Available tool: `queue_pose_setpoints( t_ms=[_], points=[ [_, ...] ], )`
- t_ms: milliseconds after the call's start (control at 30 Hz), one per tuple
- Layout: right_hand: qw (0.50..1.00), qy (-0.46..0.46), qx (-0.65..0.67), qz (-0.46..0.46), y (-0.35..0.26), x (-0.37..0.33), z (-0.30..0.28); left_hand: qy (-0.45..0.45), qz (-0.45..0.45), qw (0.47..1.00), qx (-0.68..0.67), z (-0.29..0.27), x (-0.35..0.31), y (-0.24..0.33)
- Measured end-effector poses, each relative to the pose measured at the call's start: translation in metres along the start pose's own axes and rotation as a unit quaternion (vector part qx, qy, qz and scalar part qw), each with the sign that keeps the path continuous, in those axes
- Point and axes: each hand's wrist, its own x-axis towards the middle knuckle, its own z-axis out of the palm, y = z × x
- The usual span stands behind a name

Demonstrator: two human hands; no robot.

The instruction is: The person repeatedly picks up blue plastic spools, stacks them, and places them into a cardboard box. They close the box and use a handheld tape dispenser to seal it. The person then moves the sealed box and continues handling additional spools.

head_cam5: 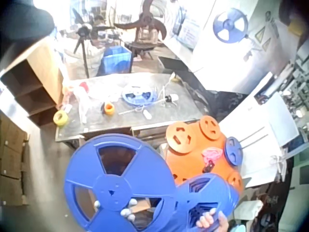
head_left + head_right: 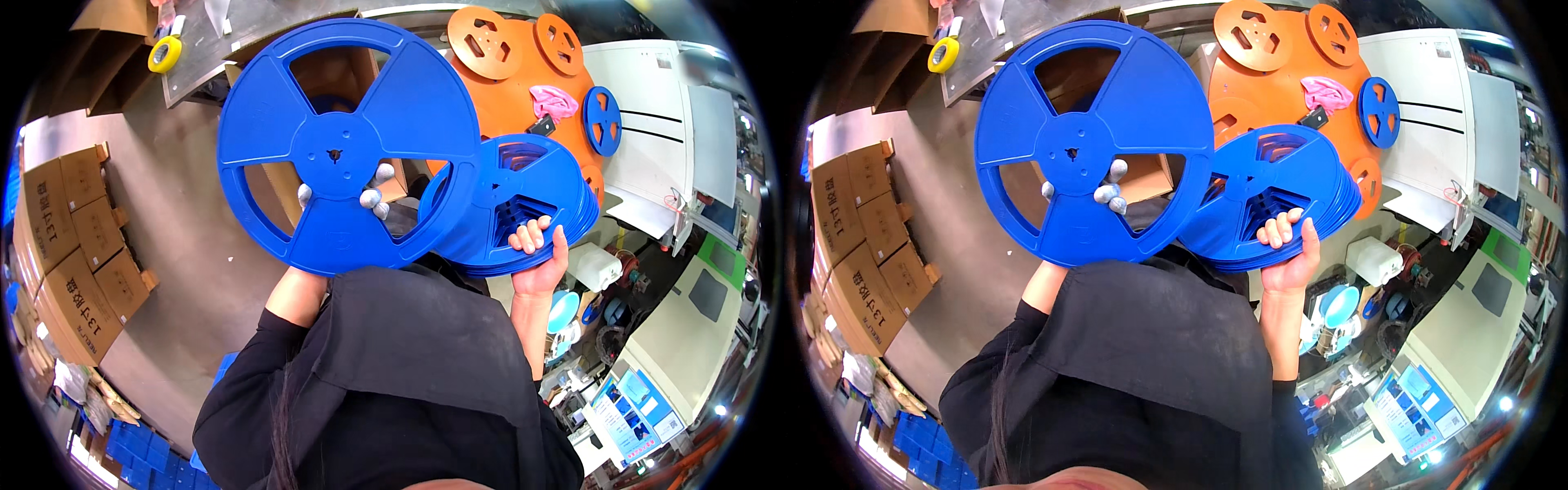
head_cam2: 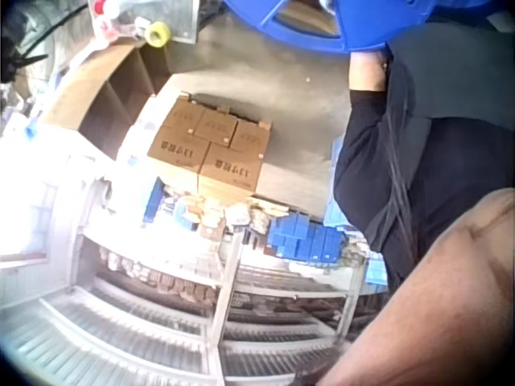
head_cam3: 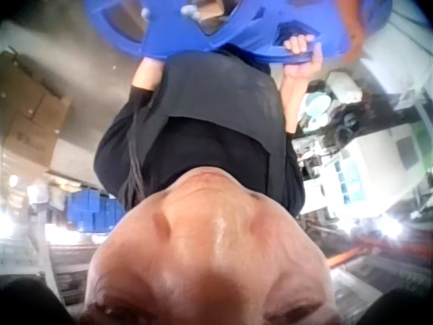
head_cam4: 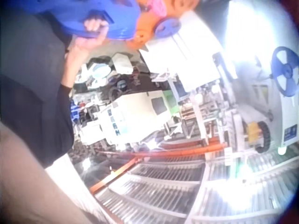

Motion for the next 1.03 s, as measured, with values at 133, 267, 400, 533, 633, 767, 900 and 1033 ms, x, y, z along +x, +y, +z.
queue_pose_setpoints(
  t_ms=[133,267,400,533,633,767,900,1033],
  points=[
    [1.0,0.014,0.013,-0.001,-0.002,-0.001,-0.007,0.013,-0.002,1.0,-0.018,-0.006,-0.003,-0.001],
    [1.0,0.007,0.006,0.0,-0.003,-0.002,-0.009,0.02,-0.004,0.999,-0.032,-0.012,-0.003,-0.002],
    [1.0,0.013,0.001,0.004,-0.002,-0.003,-0.009,0.024,0.001,0.999,-0.045,-0.014,-0.007,-0.004],
    [1.0,0.0,0.018,0.023,-0.003,-0.003,-0.014,0.014,0.017,0.998,-0.058,-0.011,-0.014,-0.008],
    [1.0,0.024,-0.003,0.015,-0.003,-0.006,-0.02,0.0,0.044,0.998,-0.036,-0.01,-0.016,-0.01],
    [0.998,0.045,-0.041,0.016,-0.004,-0.008,-0.024,-0.009,0.082,0.997,-0.009,-0.01,-0.027,-0.007],
    [0.995,0.079,-0.057,0.009,-0.004,-0.007,-0.023,0.004,0.096,0.995,0.007,-0.016,-0.037,-0.007],
    [0.995,0.074,-0.07,0.018,-0.005,-0.004,-0.018,0.013,0.082,0.996,0.008,-0.023,-0.033,-0.011]
  ],
)
